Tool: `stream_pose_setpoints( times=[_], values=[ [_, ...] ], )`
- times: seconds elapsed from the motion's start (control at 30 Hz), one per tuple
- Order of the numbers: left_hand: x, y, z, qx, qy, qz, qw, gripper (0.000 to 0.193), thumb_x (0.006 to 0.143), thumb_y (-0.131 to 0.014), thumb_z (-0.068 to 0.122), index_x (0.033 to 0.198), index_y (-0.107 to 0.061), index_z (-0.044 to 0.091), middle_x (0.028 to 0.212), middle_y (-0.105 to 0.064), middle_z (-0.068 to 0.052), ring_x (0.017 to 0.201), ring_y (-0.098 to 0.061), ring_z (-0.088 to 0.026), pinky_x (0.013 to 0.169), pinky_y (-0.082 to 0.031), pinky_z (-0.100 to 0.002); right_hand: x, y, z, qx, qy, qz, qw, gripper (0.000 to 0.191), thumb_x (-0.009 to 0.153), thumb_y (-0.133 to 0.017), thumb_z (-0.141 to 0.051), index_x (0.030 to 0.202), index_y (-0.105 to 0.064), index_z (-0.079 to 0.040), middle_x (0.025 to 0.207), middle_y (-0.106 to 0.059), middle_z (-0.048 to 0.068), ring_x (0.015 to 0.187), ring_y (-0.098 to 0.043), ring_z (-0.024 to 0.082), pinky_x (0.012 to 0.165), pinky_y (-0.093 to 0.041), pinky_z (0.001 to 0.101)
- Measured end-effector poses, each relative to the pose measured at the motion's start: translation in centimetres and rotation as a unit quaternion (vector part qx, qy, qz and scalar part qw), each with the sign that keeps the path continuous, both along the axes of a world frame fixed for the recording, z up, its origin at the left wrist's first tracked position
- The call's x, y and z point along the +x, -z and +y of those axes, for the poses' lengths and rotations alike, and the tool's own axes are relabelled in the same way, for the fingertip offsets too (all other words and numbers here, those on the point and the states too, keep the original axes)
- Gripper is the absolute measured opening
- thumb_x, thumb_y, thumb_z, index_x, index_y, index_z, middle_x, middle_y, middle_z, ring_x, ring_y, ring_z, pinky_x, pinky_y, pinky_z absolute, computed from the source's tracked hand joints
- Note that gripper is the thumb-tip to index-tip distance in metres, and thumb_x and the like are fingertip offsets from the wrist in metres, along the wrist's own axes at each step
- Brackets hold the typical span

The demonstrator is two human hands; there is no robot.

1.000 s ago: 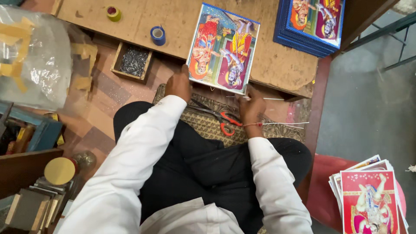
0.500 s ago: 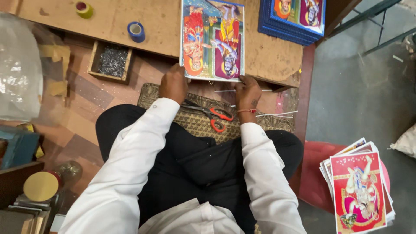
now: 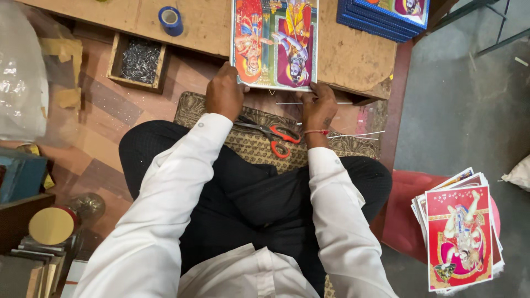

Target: The person assembles a picture frame by cutting a clear plastic sheet and a blue decorative border to size using scissors. They then attach the border to the edges of a cardboard backing and place a printed image on top.

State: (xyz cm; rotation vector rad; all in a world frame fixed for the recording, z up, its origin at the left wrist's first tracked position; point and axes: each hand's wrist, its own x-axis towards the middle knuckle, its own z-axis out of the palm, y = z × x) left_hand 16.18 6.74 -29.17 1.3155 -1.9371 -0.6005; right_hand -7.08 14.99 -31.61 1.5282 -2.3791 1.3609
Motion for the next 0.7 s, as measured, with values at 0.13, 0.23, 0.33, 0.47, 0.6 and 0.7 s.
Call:
stream_pose_setpoints(
  times=[0.13, 0.23, 0.33, 0.47, 0.6, 0.7],
  values=[
    [-0.1, -0.1, -0.1, 0.011, 0.003, -0.029, 1.000, 0.028, 0.080, -0.083, 0.004, 0.101, -0.067, -0.004, 0.122, -0.065, -0.023, 0.100, -0.067, -0.044, 0.083, -0.054, -0.050, 0.3, -0.3, 0.1, 0.027, 0.011, 0.017, 0.999, 0.039, 0.071, -0.089, -0.009, 0.107, -0.076, 0.000, 0.110, -0.073, 0.019, 0.102, -0.071, 0.034, 0.090, -0.057, 0.0411],
    [-0.2, -0.3, 0.5, -0.107, -0.008, -0.064, 0.992, 0.038, 0.066, -0.084, 0.006, 0.098, -0.068, -0.006, 0.128, -0.061, -0.031, 0.112, -0.062, -0.048, 0.091, -0.049, -0.052, 1.3, -0.9, 0.4, 0.018, 0.007, 0.143, 0.990, 0.041, 0.069, -0.090, -0.009, 0.105, -0.076, 0.001, 0.118, -0.069, 0.024, 0.109, -0.065, 0.039, 0.094, -0.052, 0.0445],
    [-0.8, -0.3, 0.5, -0.179, 0.061, -0.092, 0.978, 0.039, 0.071, -0.080, 0.004, 0.109, -0.071, -0.004, 0.134, -0.062, -0.027, 0.123, -0.058, -0.043, 0.105, -0.040, -0.056, 2.1, -1.5, 0.5, 0.006, -0.023, 0.216, 0.976, 0.035, 0.070, -0.086, -0.009, 0.103, -0.077, -0.001, 0.122, -0.068, 0.024, 0.113, -0.064, 0.039, 0.095, -0.052, 0.0437],
    [-1.7, 0.4, 0.3, -0.162, 0.101, -0.157, 0.969, 0.021, 0.086, -0.069, -0.003, 0.107, -0.074, -0.002, 0.133, -0.066, -0.019, 0.129, -0.060, -0.037, 0.112, -0.041, -0.054, 2.7, -1.4, -0.2, 0.005, -0.107, 0.236, 0.966, 0.022, 0.085, -0.075, -0.001, 0.106, -0.077, -0.007, 0.120, -0.072, 0.011, 0.114, -0.068, 0.031, 0.097, -0.055, 0.0401],
    [-2.0, 1.0, 0.2, -0.178, 0.094, -0.148, 0.968, 0.020, 0.088, -0.064, -0.001, 0.104, -0.075, -0.003, 0.130, -0.068, -0.019, 0.126, -0.061, -0.037, 0.110, -0.042, -0.055, 3.0, -1.1, -0.3, 0.030, -0.098, 0.234, 0.967, 0.014, 0.088, -0.077, -0.004, 0.101, -0.078, -0.009, 0.108, -0.074, 0.007, 0.100, -0.069, 0.028, 0.086, -0.055, 0.0409],
    [-2.1, 1.0, 0.2, -0.179, 0.095, -0.142, 0.969, 0.018, 0.087, -0.064, -0.001, 0.101, -0.075, -0.002, 0.129, -0.069, -0.019, 0.125, -0.061, -0.036, 0.109, -0.042, -0.055, 3.6, -1.4, -0.1, -0.001, -0.118, 0.258, 0.959, 0.020, 0.084, -0.073, 0.000, 0.102, -0.077, -0.006, 0.108, -0.074, 0.010, 0.098, -0.068, 0.030, 0.085, -0.055, 0.0409]
  ],
)
